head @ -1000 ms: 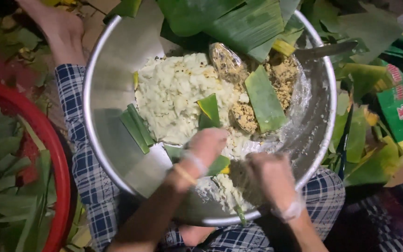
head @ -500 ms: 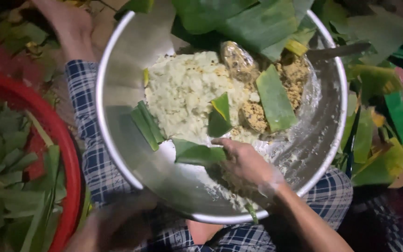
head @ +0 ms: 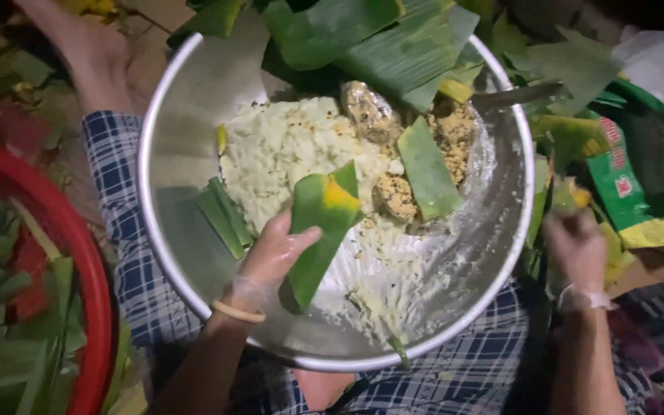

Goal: The person sits on the floor and uses gloved hands to scoop a white dough-like mixture and a yellow crumbly filling from a large metal bowl. They place the mixture onto cut banana leaves, fold the leaves into small packets, and set them aside.

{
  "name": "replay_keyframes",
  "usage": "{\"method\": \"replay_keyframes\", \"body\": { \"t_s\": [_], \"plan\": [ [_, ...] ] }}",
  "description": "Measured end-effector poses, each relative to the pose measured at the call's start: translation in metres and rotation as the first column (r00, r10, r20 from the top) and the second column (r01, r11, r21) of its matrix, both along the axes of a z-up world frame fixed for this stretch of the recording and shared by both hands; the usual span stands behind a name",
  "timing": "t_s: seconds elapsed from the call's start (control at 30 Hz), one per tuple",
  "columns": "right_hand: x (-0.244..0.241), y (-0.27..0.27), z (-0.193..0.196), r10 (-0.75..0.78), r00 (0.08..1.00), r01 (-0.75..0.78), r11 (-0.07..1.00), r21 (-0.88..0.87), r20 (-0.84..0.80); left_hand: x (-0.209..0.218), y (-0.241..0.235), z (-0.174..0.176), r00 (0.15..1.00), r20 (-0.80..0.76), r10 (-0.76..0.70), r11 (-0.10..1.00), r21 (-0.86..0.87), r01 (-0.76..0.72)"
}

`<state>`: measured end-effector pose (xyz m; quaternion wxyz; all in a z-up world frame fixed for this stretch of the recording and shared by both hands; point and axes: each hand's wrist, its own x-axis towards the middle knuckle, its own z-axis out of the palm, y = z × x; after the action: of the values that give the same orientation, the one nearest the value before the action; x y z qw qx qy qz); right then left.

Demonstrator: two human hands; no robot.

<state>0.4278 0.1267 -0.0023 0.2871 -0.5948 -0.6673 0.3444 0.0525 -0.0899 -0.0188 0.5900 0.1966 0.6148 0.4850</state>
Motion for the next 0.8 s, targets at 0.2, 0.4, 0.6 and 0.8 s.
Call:
{"method": "replay_keyframes", "body": {
  "t_s": [0.2,0.4,0.6,0.8],
  "plan": [
    [0.093,0.022,-0.097,-0.081,0.848,0.254,0.929,-0.267,0.523,0.005,-0.003,-0.004,0.999,-0.029,0.029,0.991,-0.128,-0.032],
    [0.134,0.015,-0.129,-0.176,0.815,0.306,0.940,-0.152,0.552,0.030,0.007,0.019,0.949,-0.168,0.266,0.950,-0.123,-0.288],
    [0.146,-0.021,-0.117,-0.198,0.855,0.356,0.896,-0.264,0.480,0.032,0.022,0.057,0.951,-0.168,0.259,0.886,-0.350,-0.303],
    [0.143,-0.019,-0.107,-0.182,0.910,0.328,0.866,-0.377,0.373,0.012,-0.009,-0.008,0.973,0.006,0.231,0.961,-0.160,-0.228]
  ]
}}
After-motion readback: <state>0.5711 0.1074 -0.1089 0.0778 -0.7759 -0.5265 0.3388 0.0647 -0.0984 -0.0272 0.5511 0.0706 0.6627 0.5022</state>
